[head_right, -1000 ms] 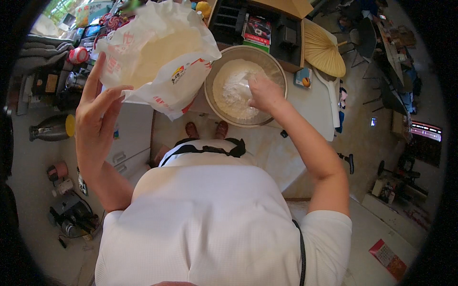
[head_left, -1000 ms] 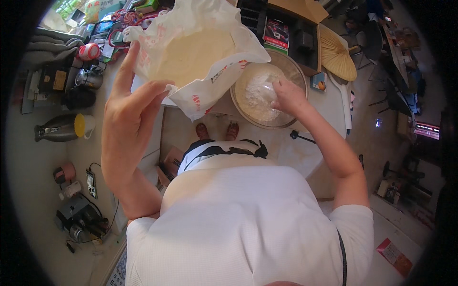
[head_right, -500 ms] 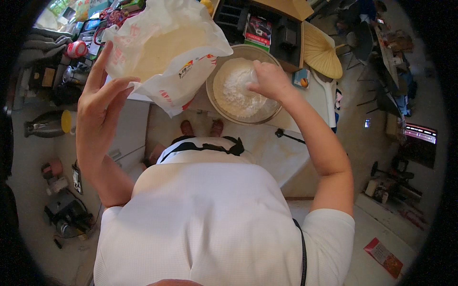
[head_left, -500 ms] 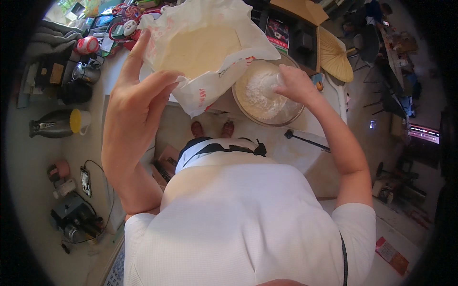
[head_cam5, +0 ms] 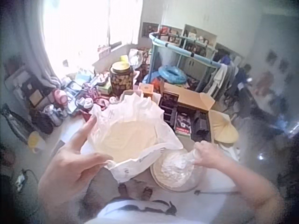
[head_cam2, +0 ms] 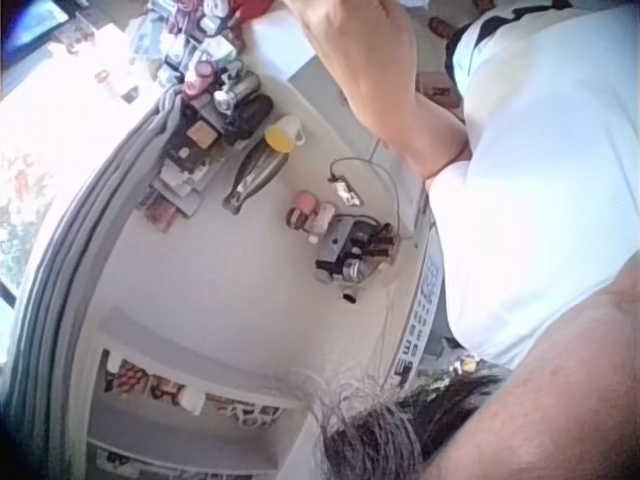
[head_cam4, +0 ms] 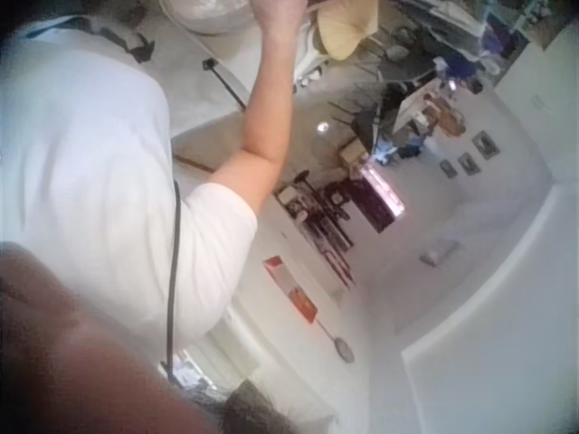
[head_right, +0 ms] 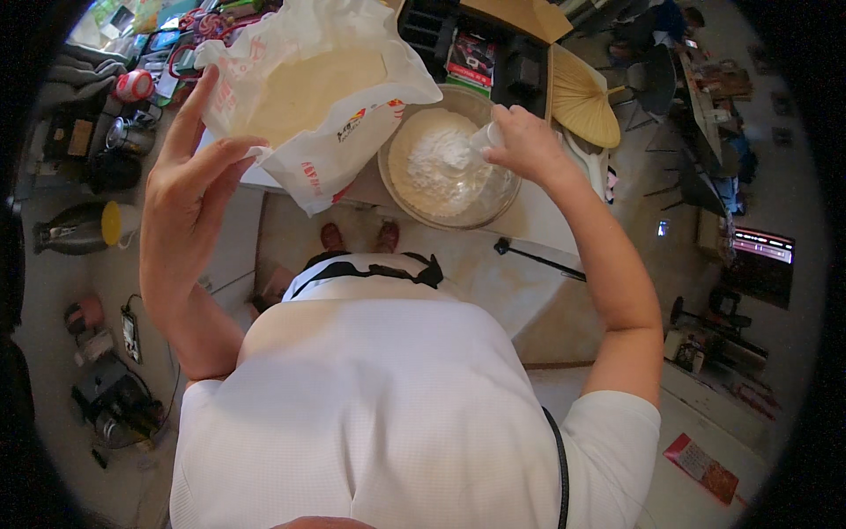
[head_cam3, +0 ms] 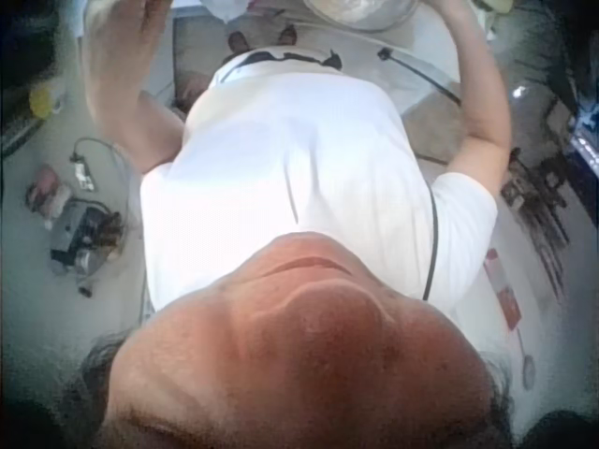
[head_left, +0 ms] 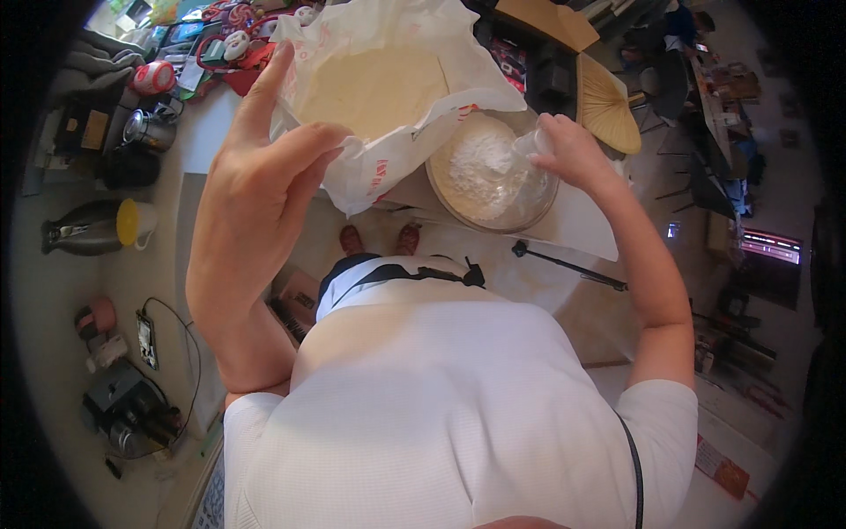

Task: The person retrieves a plastic bag of white powder from a cabinet, opens it, and repeatedly scoops the powder with a small cup into a metal bowl. The person also briefly opens a white container and removes a small white item before returning to the powder transfer.

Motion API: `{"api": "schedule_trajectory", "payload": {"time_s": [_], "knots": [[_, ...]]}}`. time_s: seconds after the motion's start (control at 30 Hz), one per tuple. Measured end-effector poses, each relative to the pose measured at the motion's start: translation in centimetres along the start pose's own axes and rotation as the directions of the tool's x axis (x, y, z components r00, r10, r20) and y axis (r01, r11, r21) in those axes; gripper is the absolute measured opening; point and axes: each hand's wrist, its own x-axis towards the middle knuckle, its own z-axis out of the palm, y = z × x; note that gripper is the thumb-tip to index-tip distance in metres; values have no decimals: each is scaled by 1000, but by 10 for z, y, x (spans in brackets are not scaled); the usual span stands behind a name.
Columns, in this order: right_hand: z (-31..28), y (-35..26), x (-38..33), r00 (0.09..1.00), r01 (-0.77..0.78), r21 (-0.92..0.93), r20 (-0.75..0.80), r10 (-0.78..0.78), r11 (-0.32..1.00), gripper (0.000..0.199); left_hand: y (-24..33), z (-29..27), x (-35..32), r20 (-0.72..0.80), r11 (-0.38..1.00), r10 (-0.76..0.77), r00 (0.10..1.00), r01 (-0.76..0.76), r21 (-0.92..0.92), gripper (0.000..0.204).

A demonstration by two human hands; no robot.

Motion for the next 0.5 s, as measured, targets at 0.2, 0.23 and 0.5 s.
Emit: {"api": "schedule_trajectory", "payload": {"time_s": [0.2, 0.23, 0.5], "knots": [[45, 2, 7, 997, -14, -81, 70, 20, 997, 54, -1, -1, 0, 15, 1000, 9, 1000, -9, -8, 21], [50, 1, 9, 998, -2, -73, 65, 7, 997, 54, -1, -2, 0, 15, 1000, 10, 1000, -10, -8, 21], [34, -6, 9, 997, -24, -31, 78, 27, 999, 50, -2, -1, -1, -1, 1000, 17, 1000, -17, -8, 22]]}}
